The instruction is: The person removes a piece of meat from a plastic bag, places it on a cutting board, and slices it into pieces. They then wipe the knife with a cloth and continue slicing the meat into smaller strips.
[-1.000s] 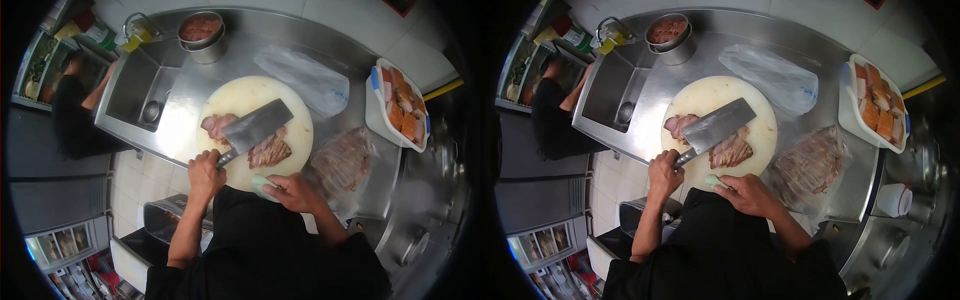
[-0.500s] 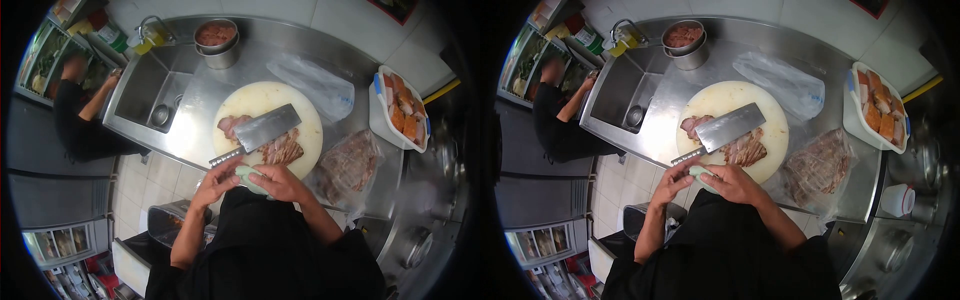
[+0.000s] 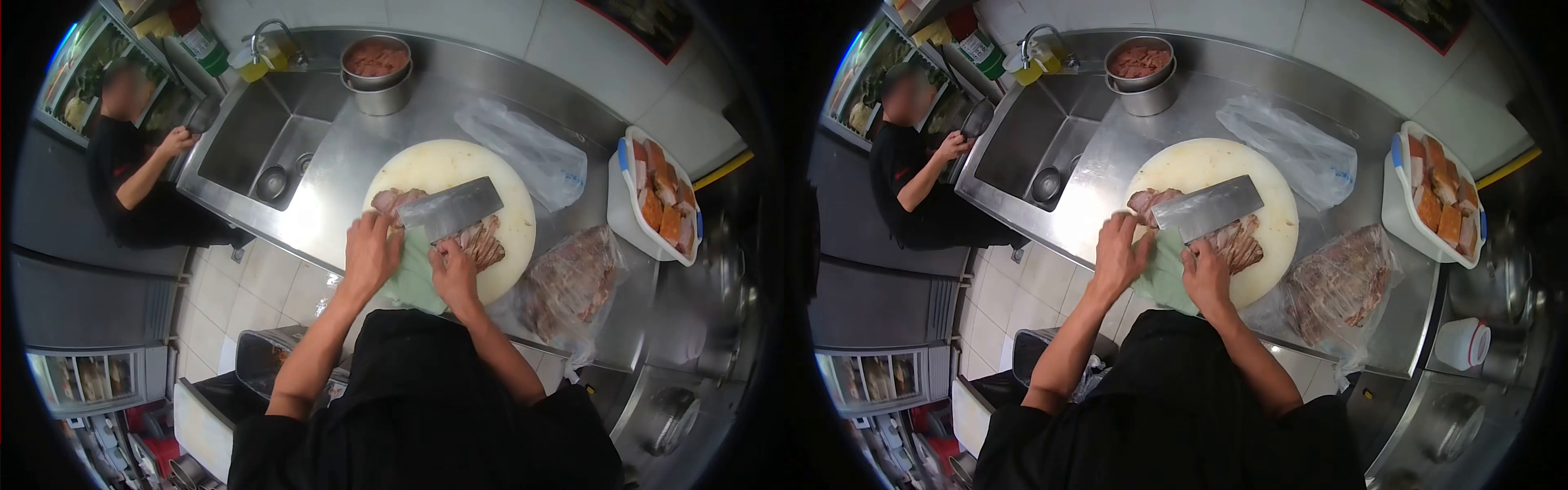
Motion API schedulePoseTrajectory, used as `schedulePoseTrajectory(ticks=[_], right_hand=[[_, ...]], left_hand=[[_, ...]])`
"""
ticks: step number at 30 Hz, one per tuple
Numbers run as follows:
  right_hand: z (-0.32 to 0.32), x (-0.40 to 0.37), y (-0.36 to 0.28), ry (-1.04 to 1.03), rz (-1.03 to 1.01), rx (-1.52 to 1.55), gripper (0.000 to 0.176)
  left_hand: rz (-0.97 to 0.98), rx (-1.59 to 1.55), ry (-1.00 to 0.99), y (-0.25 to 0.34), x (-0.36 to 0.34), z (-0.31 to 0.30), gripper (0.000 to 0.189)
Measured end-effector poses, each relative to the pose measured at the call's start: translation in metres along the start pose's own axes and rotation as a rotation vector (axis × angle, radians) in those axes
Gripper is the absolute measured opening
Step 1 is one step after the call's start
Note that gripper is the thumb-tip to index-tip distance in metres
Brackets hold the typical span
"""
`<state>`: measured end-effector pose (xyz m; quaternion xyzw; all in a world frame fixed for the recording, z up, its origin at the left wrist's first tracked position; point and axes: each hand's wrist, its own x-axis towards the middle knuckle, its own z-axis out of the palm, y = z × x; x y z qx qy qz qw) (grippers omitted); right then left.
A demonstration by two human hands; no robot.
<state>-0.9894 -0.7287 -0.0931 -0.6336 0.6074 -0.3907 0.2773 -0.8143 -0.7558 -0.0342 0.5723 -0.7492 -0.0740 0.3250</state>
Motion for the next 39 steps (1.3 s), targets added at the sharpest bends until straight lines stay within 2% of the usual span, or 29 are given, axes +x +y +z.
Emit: schedulePoseTrajectory(ticks=[1, 2, 5, 7, 8, 10, 11, 13, 14, 15, 16, 18, 20, 21, 23, 24, 26, 27, 29, 31, 33, 37, 39], right_hand=[[0.001, -0.001, 0.001, 0.001, 0.004, 0.002, 0.016], [0.001, -0.003, 0.002, 0.005, 0.015, 0.008, 0.017], [0.002, -0.005, 0.002, -0.001, 0.017, 0.031, 0.018], [0.003, -0.003, 0.002, -0.010, -0.009, 0.054, 0.018], [0.004, -0.003, 0.002, -0.016, 0.021, 0.060, 0.018], [0.003, -0.002, 0.003, -0.022, 0.072, 0.045, 0.024], [0.003, -0.003, 0.005, -0.035, 0.053, 0.049, 0.024], [-0.006, -0.004, -0.002, -0.117, 0.254, 0.194, 0.027], [-0.011, -0.006, -0.005, -0.130, 0.247, 0.194, 0.027], [-0.017, -0.007, -0.009, -0.162, 0.283, 0.398, 0.027], [-0.022, -0.007, -0.013, -0.193, 0.322, 0.602, 0.028], [-0.029, -0.008, -0.028, -0.241, 0.325, 0.721, 0.026], [-0.029, -0.009, -0.034, -0.261, 0.342, 0.842, 0.025], [-0.026, -0.007, -0.035, -0.308, 0.396, 0.913, 0.024], [-0.016, 0.000, -0.034, -0.353, 0.446, 0.992, 0.023], [-0.009, 0.004, -0.036, -0.357, 0.415, 1.012, 0.023], [0.005, 0.010, -0.042, -0.369, 0.384, 1.043, 0.023], [0.008, 0.014, -0.050, -0.345, 0.385, 1.085, 0.023], [0.013, 0.017, -0.053, -0.325, 0.389, 1.134, 0.023], [0.018, 0.018, -0.051, -0.339, 0.347, 1.119, 0.023], [0.014, 0.007, -0.056, -0.393, 0.378, 1.155, 0.022], [0.030, 0.001, -0.049, -0.531, 0.453, 1.275, 0.022], [0.041, 0.004, -0.044, -0.523, 0.452, 1.277, 0.022]], left_hand=[[0.005, -0.020, -0.052, 0.003, -0.009, -0.002, 0.026], [0.123, 0.022, -0.112, -0.002, -0.022, 0.006, 0.041], [0.117, 0.172, -0.099, 0.013, -0.030, 0.013, 0.046], [0.069, 0.237, -0.105, 0.002, -0.033, 0.029, 0.046], [0.052, 0.260, -0.169, -0.004, -0.035, 0.036, 0.045], [0.030, 0.272, -0.257, 0.002, -0.028, 0.027, 0.042], [0.016, 0.282, -0.242, 0.005, -0.025, 0.023, 0.042], [0.007, 0.240, -0.271, 0.016, -0.020, 0.012, 0.041], [-0.019, 0.198, -0.279, 0.022, -0.016, 0.005, 0.039], [-0.032, 0.203, -0.273, 0.027, -0.014, -0.001, 0.039], [-0.109, 0.134, -0.264, 0.031, -0.012, -0.006, 0.038], [-0.183, 0.061, -0.262, 0.044, -0.002, -0.022, 0.037], [-0.405, 0.017, -0.313, 0.053, 0.010, -0.043, 0.033], [-0.395, 0.016, -0.326, 0.045, 0.012, -0.047, 0.033], [-0.540, -0.372, -0.324, 0.024, 0.013, -0.055, 0.036], [-0.539, -0.363, -0.325, 0.024, 0.014, -0.061, 0.036], [-0.824, -0.698, -0.347, 0.030, 0.015, -0.074, 0.037], [-0.825, -0.688, -0.344, 0.041, 0.020, -0.086, 0.037], [-1.026, -0.827, -0.375, 0.064, 0.029, -0.109, 0.034], [-1.046, -0.838, -0.379, 0.058, 0.023, -0.108, 0.032], [-1.044, -1.040, -0.216, 0.046, 0.014, -0.099, 0.035], [-0.977, -1.101, -0.081, 0.046, 0.013, -0.088, 0.036], [-1.085, -1.134, -0.057, 0.049, 0.016, -0.090, 0.037]])
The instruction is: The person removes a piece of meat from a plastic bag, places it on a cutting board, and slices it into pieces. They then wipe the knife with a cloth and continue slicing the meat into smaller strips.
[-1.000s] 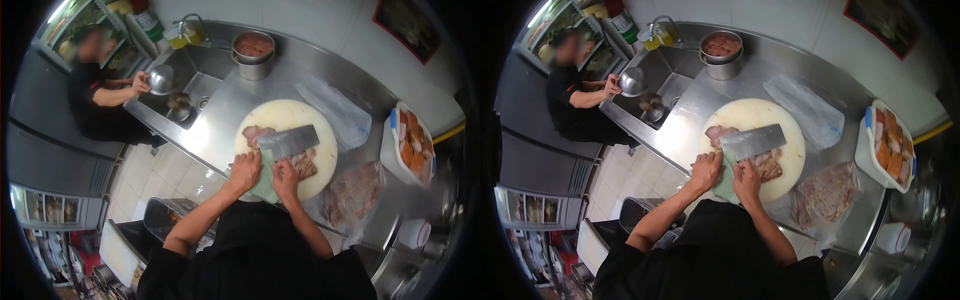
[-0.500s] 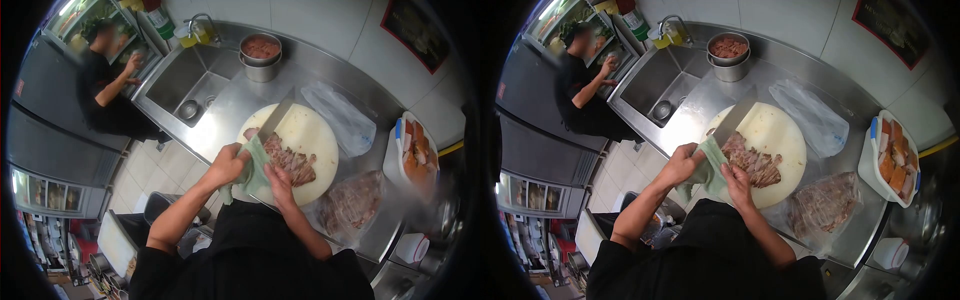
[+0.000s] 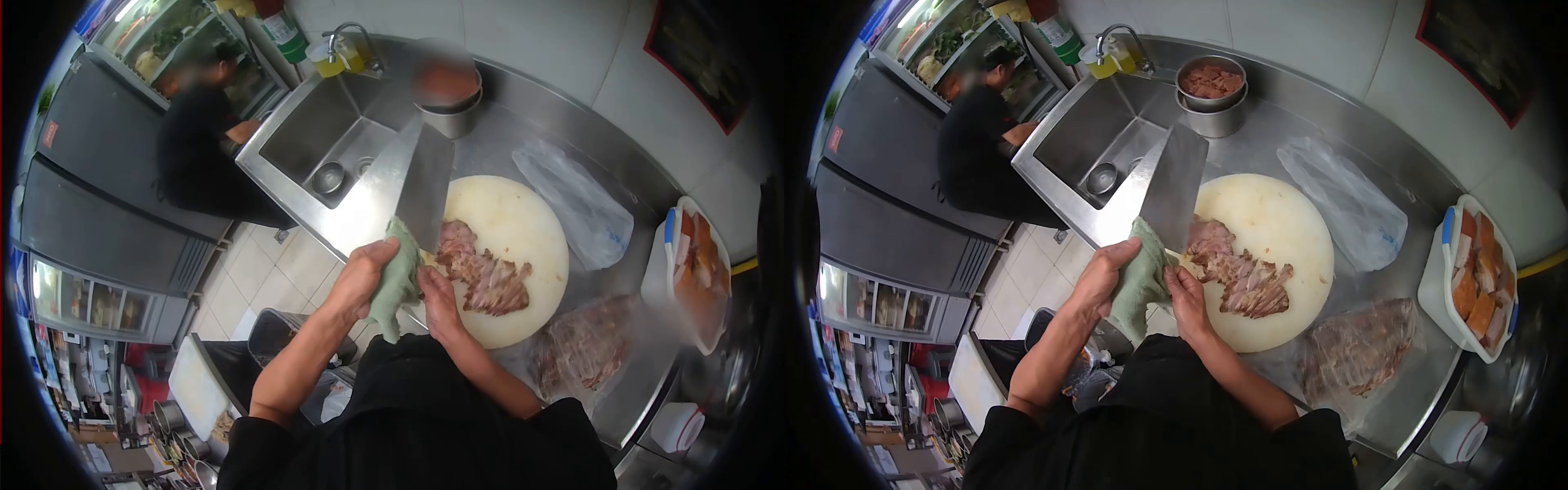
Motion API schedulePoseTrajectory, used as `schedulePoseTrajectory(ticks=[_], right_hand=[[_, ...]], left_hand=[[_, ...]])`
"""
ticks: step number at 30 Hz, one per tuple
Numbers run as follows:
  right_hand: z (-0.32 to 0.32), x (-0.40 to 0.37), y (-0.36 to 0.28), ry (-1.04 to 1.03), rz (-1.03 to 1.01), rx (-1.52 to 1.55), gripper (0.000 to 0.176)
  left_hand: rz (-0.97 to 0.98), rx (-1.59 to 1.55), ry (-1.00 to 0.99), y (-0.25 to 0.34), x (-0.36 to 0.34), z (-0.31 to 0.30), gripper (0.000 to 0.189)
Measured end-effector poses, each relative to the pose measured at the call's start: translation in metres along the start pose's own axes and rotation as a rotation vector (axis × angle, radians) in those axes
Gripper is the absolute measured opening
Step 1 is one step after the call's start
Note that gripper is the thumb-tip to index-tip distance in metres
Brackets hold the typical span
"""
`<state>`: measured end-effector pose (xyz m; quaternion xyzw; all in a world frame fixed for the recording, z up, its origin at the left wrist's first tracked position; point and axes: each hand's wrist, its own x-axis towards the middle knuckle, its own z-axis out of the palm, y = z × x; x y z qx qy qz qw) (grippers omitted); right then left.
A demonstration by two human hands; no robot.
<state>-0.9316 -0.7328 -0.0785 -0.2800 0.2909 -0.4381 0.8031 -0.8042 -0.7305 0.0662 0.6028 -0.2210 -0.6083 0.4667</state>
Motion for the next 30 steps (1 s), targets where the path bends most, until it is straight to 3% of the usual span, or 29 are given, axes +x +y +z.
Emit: schedulePoseTrajectory(ticks=[1, 3, 4, 6, 8, 9, 12, 14, 16, 17, 19, 21, 22, 24, 26, 28, 29, 30], right_hand=[[-0.002, 0.004, 0.003, -0.046, 0.006, 0.014, 0.022], [-0.001, 0.007, 0.003, -0.091, 0.019, 0.028, 0.022], [0.006, 0.009, -0.006, -0.065, -0.065, 0.036, 0.021], [0.004, 0.016, -0.010, -0.036, -0.147, 0.043, 0.021], [-0.008, 0.029, -0.004, -0.024, -0.282, 0.079, 0.035], [0.020, 0.021, -0.042, -0.077, -0.286, 0.171, 0.050], [0.018, 0.017, -0.047, -0.235, -0.226, 0.437, 0.062], [0.000, 0.021, -0.037, -0.208, -0.225, 0.476, 0.060], [-0.015, 0.018, -0.034, -0.286, -0.064, 0.545, 0.054], [-0.021, 0.017, -0.031, -0.322, -0.048, 0.608, 0.042], [-0.024, 0.015, -0.041, -0.304, -0.110, 0.576, 0.038], [-0.023, 0.012, -0.052, -0.278, -0.177, 0.549, 0.034], [-0.019, 0.010, -0.061, -0.224, -0.218, 0.420, 0.032], [-0.009, 0.008, -0.076, -0.145, -0.266, 0.289, 0.030], [0.002, 0.009, -0.087, -0.226, -0.288, 0.277, 0.029], [-0.002, 0.009, -0.080, -0.168, -0.262, 0.318, 0.028], [-0.002, 0.010, -0.079, -0.145, -0.283, 0.299, 0.025], [0.001, 0.011, -0.079, -0.123, -0.301, 0.280, 0.023]], left_hand=[[0.006, -0.002, 0.007, -0.001, 0.002, -0.001, 0.037], [-0.107, -0.291, -0.107, -0.011, 0.004, -0.004, 0.037], [-0.110, -0.295, -0.106, -0.014, 0.003, -0.004, 0.037], [-0.223, -0.606, -0.198, -0.023, 0.000, -0.003, 0.037], [-0.290, -0.743, -0.278, -0.036, -0.003, -0.001, 0.036], [-0.325, -0.876, -0.316, -0.041, -0.004, 0.004, 0.036], [-0.319, -1.025, -0.406, -0.061, -0.002, 0.008, 0.033], [-0.348, -1.225, -0.455, -0.072, -0.001, 0.012, 0.033], [-0.416, -1.291, -0.518, -0.079, -0.002, 0.013, 0.033], [-0.420, -1.248, -0.552, -0.081, -0.001, 0.014, 0.033], [-0.426, -1.210, -0.588, -0.077, -0.003, 0.018, 0.034], [-0.448, -0.774, -0.470, -0.064, -0.008, 0.019, 0.030], [-0.459, -0.775, -0.473, -0.058, -0.010, 0.017, 0.030], [-0.385, -0.444, -0.441, -0.044, -0.012, 0.009, 0.030], [-0.113, 0.032, -0.322, -0.029, -0.015, 0.002, 0.028], [0.393, 0.536, -0.336, -0.017, -0.016, -0.003, 0.031], [0.393, 0.541, -0.339, -0.011, -0.024, 0.000, 0.031], [0.324, 0.704, -0.168, 0.004, -0.041, 0.010, 0.033]])
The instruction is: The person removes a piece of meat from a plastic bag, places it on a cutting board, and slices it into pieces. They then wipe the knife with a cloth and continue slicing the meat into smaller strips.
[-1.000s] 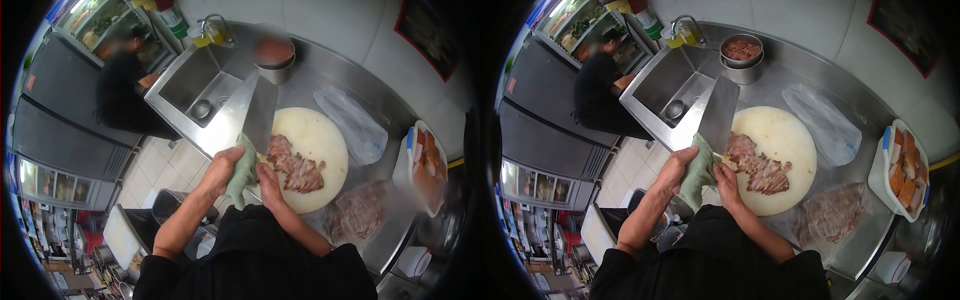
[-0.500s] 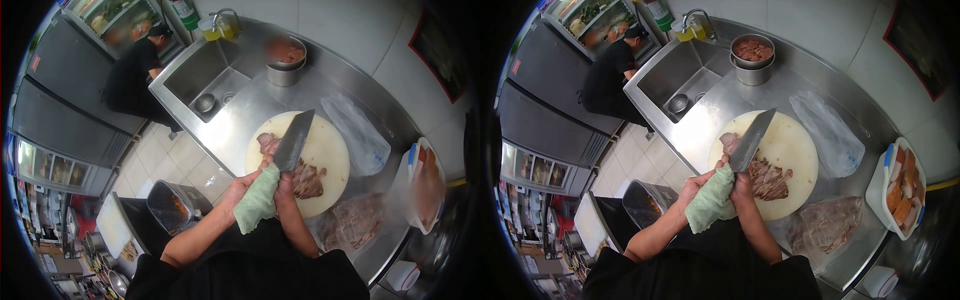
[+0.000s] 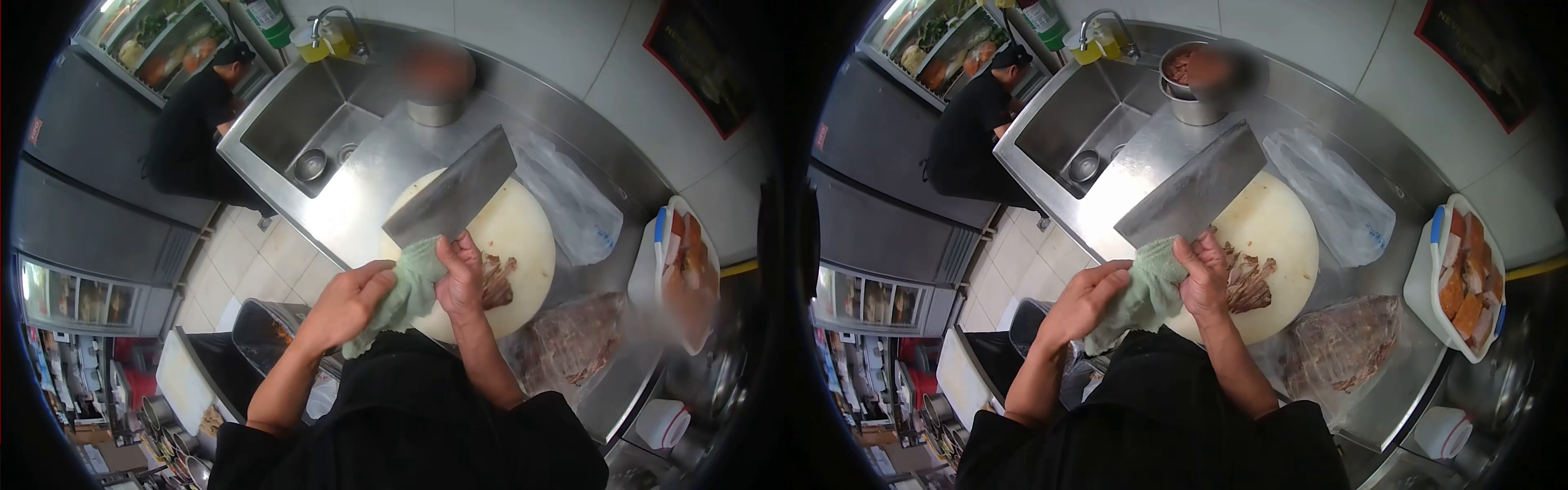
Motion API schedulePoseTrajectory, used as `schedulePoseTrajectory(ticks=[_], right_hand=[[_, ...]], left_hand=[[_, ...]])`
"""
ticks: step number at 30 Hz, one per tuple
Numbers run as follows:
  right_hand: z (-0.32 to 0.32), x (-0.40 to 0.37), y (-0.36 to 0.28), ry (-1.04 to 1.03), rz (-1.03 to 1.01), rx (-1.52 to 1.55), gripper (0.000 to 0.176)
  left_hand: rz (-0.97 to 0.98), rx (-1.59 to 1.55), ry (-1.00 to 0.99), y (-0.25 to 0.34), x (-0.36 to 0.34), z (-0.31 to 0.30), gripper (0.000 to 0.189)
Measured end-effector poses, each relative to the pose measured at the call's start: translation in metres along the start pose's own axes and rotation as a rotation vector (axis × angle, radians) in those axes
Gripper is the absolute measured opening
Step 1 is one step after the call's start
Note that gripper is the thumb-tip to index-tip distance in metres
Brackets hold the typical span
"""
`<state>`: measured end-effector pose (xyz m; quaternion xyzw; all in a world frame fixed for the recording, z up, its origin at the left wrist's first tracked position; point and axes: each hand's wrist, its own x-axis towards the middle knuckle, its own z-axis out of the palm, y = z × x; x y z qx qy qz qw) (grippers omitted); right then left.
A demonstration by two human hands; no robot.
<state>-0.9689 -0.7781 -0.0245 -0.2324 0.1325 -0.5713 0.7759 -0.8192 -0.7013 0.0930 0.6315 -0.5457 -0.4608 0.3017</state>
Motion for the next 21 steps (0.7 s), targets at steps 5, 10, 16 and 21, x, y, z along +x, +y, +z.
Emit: schedulePoseTrajectory(ticks=[5, 10, 16, 21], right_hand=[[0.022, 0.001, 0.016, 0.179, -0.079, -0.100, 0.014], [0.016, 0.006, 0.022, 0.124, -0.077, -0.442, 0.008], [0.019, 0.004, 0.029, -0.152, 0.051, -0.568, 0.019], [0.017, 0.016, 0.053, 0.095, 0.094, -0.456, 0.021]], left_hand=[[0.222, 0.953, 0.434, 0.003, -0.011, 0.024, 0.061], [0.071, 0.820, 0.406, -0.006, -0.005, 0.015, 0.041], [-0.215, 0.542, 0.339, 0.003, -0.008, -0.022, 0.039], [-0.356, -0.016, 0.189, -0.012, -0.010, -0.037, 0.045]])
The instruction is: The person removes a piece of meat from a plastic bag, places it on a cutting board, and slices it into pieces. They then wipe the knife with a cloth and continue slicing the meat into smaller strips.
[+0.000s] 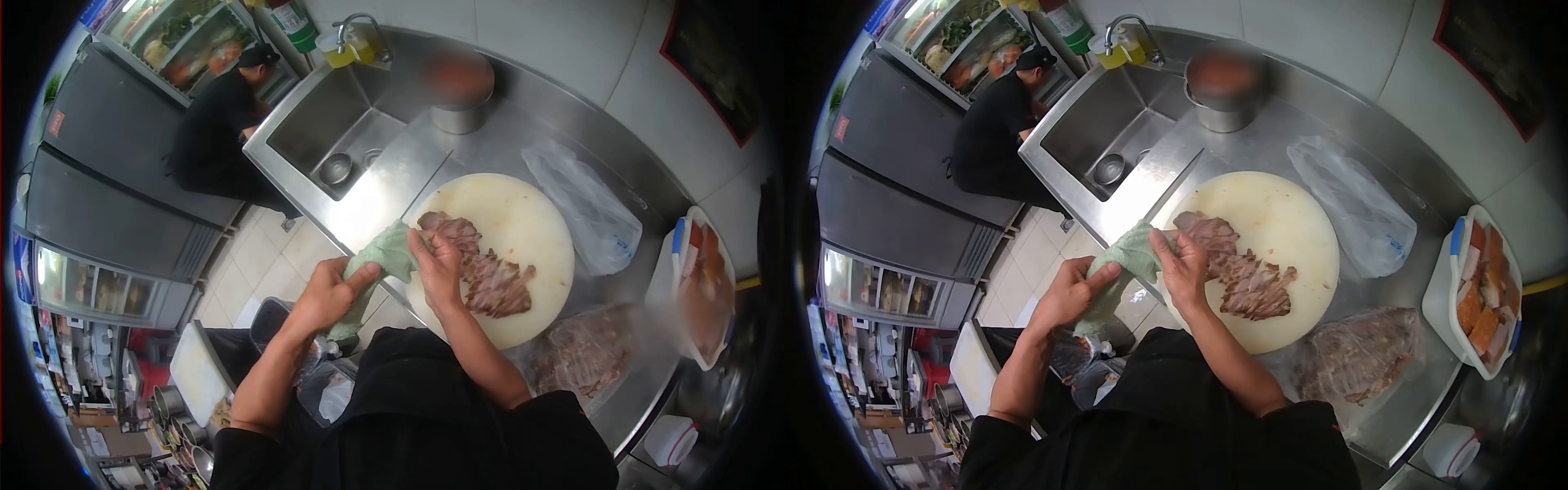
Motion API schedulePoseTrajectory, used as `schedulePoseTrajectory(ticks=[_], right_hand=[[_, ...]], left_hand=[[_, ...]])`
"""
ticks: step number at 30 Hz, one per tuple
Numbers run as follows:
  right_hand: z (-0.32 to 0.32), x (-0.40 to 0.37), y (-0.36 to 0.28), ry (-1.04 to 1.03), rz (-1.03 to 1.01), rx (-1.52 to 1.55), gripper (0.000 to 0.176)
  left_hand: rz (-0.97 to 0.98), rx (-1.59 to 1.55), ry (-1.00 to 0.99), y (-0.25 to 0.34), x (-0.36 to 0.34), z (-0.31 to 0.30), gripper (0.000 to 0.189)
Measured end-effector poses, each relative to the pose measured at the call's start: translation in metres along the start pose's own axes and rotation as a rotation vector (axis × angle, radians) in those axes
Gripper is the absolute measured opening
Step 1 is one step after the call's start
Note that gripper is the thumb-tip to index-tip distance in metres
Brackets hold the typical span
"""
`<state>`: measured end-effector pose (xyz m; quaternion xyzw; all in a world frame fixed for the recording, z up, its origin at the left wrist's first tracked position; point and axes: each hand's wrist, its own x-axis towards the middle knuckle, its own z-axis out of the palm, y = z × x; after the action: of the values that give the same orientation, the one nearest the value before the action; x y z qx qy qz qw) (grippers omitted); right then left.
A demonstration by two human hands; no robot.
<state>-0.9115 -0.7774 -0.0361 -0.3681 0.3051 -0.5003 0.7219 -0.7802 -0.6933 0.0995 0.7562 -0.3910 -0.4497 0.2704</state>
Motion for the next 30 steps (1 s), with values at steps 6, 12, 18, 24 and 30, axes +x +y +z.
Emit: schedulePoseTrajectory(ticks=[6, 12, 18, 24, 30], right_hand=[[0.015, -0.026, 0.002, -0.059, 0.292, 0.174, 0.022], [0.023, -0.034, 0.020, -0.117, 0.589, 0.362, 0.018], [0.030, -0.041, 0.023, -0.156, 0.633, 0.531, 0.024], [0.043, -0.034, 0.019, -0.127, 0.598, 0.570, 0.034], [0.014, -0.008, 0.042, -0.385, 0.489, 0.728, 0.040]], left_hand=[[-0.087, -0.310, 0.087, -0.005, 0.006, 0.007, 0.044], [-0.228, -0.531, 0.040, -0.002, 0.005, 0.000, 0.044], [-0.202, -0.877, 0.016, -0.004, 0.005, 0.008, 0.043], [-0.132, -1.054, -0.017, 0.000, 0.009, 0.016, 0.042], [-0.135, -1.391, -0.168, -0.013, 0.009, 0.027, 0.040]])
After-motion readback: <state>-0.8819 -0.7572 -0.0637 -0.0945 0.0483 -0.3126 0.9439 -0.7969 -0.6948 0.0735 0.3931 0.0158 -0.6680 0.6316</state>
